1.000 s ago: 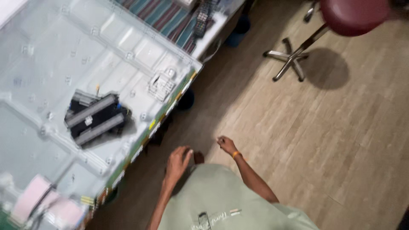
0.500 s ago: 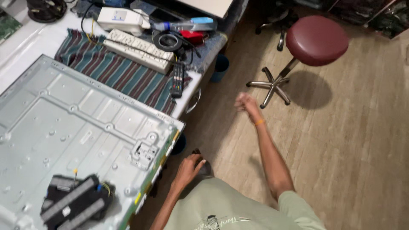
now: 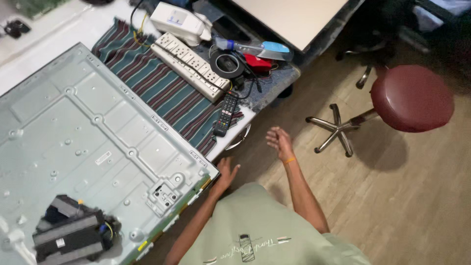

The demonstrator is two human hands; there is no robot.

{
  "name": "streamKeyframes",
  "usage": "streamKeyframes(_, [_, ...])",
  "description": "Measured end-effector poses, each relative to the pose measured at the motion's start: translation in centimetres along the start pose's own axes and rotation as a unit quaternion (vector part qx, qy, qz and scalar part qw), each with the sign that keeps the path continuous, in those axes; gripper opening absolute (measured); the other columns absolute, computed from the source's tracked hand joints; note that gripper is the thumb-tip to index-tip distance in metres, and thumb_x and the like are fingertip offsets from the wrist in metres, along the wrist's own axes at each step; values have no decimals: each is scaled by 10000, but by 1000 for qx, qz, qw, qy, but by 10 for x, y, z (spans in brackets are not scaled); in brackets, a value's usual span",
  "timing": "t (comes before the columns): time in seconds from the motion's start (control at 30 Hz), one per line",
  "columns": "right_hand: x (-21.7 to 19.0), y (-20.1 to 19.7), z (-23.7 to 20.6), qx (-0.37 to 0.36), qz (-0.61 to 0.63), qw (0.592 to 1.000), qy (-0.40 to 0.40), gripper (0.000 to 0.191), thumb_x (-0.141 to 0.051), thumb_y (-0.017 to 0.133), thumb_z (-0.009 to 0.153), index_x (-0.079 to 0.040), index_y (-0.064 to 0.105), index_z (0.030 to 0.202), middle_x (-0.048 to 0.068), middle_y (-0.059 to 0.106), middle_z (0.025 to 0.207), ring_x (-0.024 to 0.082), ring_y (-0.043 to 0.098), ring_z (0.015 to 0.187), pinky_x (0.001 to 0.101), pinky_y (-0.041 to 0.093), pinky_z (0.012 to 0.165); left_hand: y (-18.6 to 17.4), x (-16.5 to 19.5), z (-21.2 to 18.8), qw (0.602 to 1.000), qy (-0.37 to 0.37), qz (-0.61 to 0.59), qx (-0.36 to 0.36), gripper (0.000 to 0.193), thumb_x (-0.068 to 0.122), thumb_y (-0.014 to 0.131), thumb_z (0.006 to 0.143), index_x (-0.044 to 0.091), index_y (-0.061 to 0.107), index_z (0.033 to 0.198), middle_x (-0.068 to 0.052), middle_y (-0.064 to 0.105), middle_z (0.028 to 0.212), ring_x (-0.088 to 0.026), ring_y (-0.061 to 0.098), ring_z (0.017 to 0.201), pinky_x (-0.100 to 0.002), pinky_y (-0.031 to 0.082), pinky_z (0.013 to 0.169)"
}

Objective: The person works at a bench with the back cover of a television lying flat. They use a wide brush to sweep dust from the panel, open a drawer to take a tool, reposition black internal components, and handle and align the components on the panel by hand.

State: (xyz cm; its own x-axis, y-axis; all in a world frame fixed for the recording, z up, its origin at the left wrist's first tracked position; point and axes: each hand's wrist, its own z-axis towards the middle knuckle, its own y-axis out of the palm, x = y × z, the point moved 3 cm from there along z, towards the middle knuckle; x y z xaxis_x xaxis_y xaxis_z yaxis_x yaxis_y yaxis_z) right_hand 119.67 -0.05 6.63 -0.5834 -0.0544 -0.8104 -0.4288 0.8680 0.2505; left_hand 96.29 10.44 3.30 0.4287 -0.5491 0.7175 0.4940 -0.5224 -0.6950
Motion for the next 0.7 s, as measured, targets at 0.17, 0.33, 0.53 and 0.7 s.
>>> streamKeyframes(0.17, [84,76,-23,-176,-345,918,83,323,-370,663,940,-140,710,1162,13,711,986,123,666,810,315,540,643,-15,-8,-6,967,-23,245,66,541,491,516,1056,-20,600,1214,-245,649,1165,-407,622,1107,-518,451,1054])
streamKeyframes(0.33, [69,129,-40,-377,-486,769,-176,309,-346,703,991,-61,734,1108,59,745,986,112,675,876,262,526,780,-29,-6,-7,953,-257,144,67,613,582,527,1001,14,672,1181,-226,690,1171,-415,653,1089,-523,499,960])
streamKeyframes(0.53, [59,128,-47,-398,-434,802,-104,332,-350,673,987,-64,724,1147,86,745,922,167,676,803,316,554,740,-38,-2,-65,938,-283,77,187,476,394,622,946,3,688,1209,-263,698,1137,-456,663,1042,-536,520,914])
streamKeyframes(0.7, [54,121,-61,-391,-499,717,-289,272,-300,709,954,-80,747,1109,133,727,1025,269,677,957,402,539,868,-9,23,-134,911,-317,23,263,528,275,725,932,-116,609,1266,-342,619,1226,-512,613,1048,-523,518,865])
